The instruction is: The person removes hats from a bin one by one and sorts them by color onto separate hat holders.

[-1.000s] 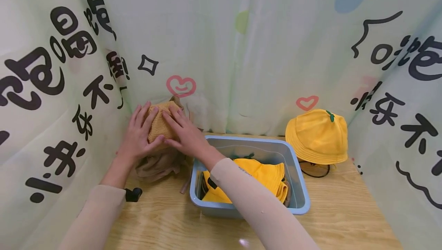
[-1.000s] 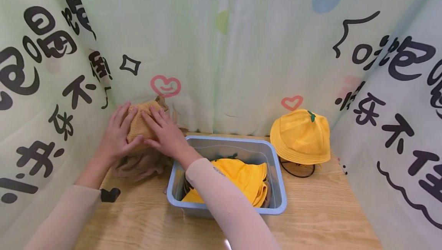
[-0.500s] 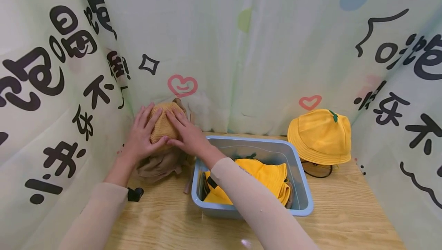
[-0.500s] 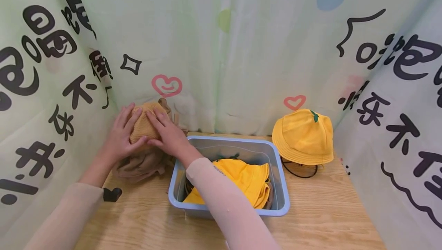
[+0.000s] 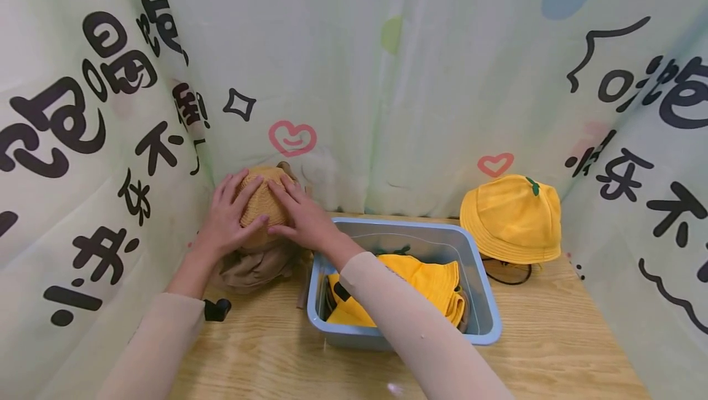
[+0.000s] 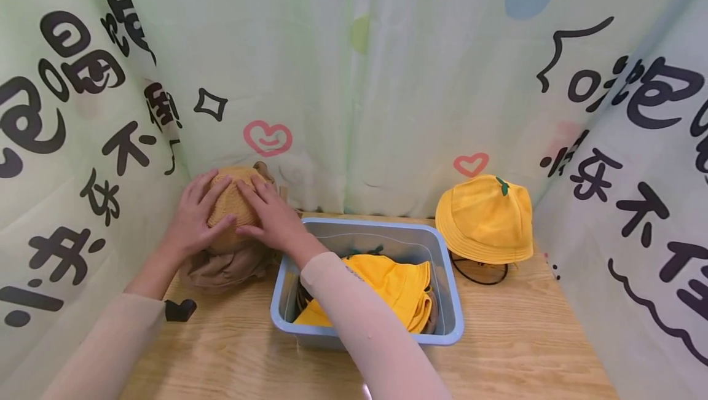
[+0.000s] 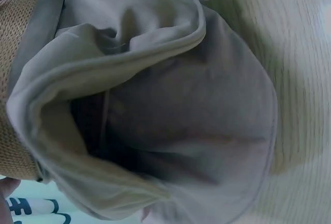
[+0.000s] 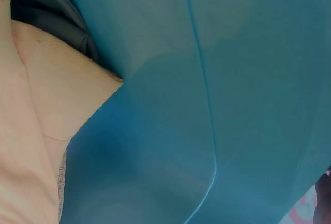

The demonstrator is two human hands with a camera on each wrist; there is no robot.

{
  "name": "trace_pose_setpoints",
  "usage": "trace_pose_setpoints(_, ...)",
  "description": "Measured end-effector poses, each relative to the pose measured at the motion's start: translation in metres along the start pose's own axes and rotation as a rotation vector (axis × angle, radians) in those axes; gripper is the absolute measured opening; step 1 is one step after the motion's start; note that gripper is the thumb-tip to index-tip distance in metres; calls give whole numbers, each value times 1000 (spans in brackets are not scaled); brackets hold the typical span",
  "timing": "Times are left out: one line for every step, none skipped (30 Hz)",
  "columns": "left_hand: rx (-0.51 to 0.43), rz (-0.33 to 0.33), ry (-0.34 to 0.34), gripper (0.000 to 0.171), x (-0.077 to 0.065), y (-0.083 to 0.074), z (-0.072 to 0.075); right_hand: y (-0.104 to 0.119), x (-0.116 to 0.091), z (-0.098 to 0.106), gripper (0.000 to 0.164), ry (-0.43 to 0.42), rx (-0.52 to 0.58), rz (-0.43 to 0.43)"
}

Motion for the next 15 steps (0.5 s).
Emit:
trace_pose_setpoints(16, 6, 10, 74, 0, 0, 0, 0, 0, -1, 94, 2, 1, -3)
trace_pose_setpoints(27, 11, 17, 73, -1, -1, 0, 0, 1, -1, 94, 4, 3, -7)
trace_pose_setpoints(40, 13, 17, 73, -1, -1, -1, 0, 1, -2, 94, 8, 3, -9)
trace_pose_setpoints(54, 15, 15, 72, -2, -1, -1, 0, 1, -3, 93, 11, 2, -11)
trace_pose_setpoints(67, 16, 10, 72, -2, -2, -1, -1, 1, -4, 93, 10, 4, -13)
trace_pose_setpoints(79, 14, 5, 72, -3, -2, -2, -2, 1, -5, 92, 8, 6, -16)
trace_pose_setpoints(90, 14, 0, 73, -3, -2, -2, -3, 1, -6, 91, 7, 10, -18)
trace_pose_setpoints(100, 10, -6, 73, -3, -2, -3, -4, 0, -6, 91, 6, 12, -22)
trace_pose_setpoints(113, 8, -7, 74, -3, -2, -4, -5, 0, -7, 90, 5, 14, -27)
trace_pose_setpoints(122, 4, -7, 75, -3, -1, -5, -6, -1, -8, 89, 2, 12, -29)
trace_pose_setpoints(129, -3, -7, 76, -3, -1, -6, -7, -1, -8, 89, -3, 13, -31)
trace_pose_setpoints(132, -10, -7, 77, -4, -1, -6, -8, -2, -8, 88, -4, 8, -32)
trace_pose_setpoints(134, -16, -8, 78, -4, 0, -6, -8, -2, -9, 88, -5, 3, -30)
trace_pose_setpoints(130, -23, -10, 79, -5, 0, -6, -8, -2, -9, 88, -8, -4, -26)
trace_pose_setpoints(124, -25, -9, 80, -5, 1, -5, -7, -2, -9, 88, -11, -7, -21)
Point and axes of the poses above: each hand's wrist, its own x-axis towards the middle knuckle, its own z-axis out of the back of the hand, y = z × x, the point moved 6 cm from there along x, towards the middle knuckle, and after that the axes turned 3 degrees about -y, right-handed, at the moved point
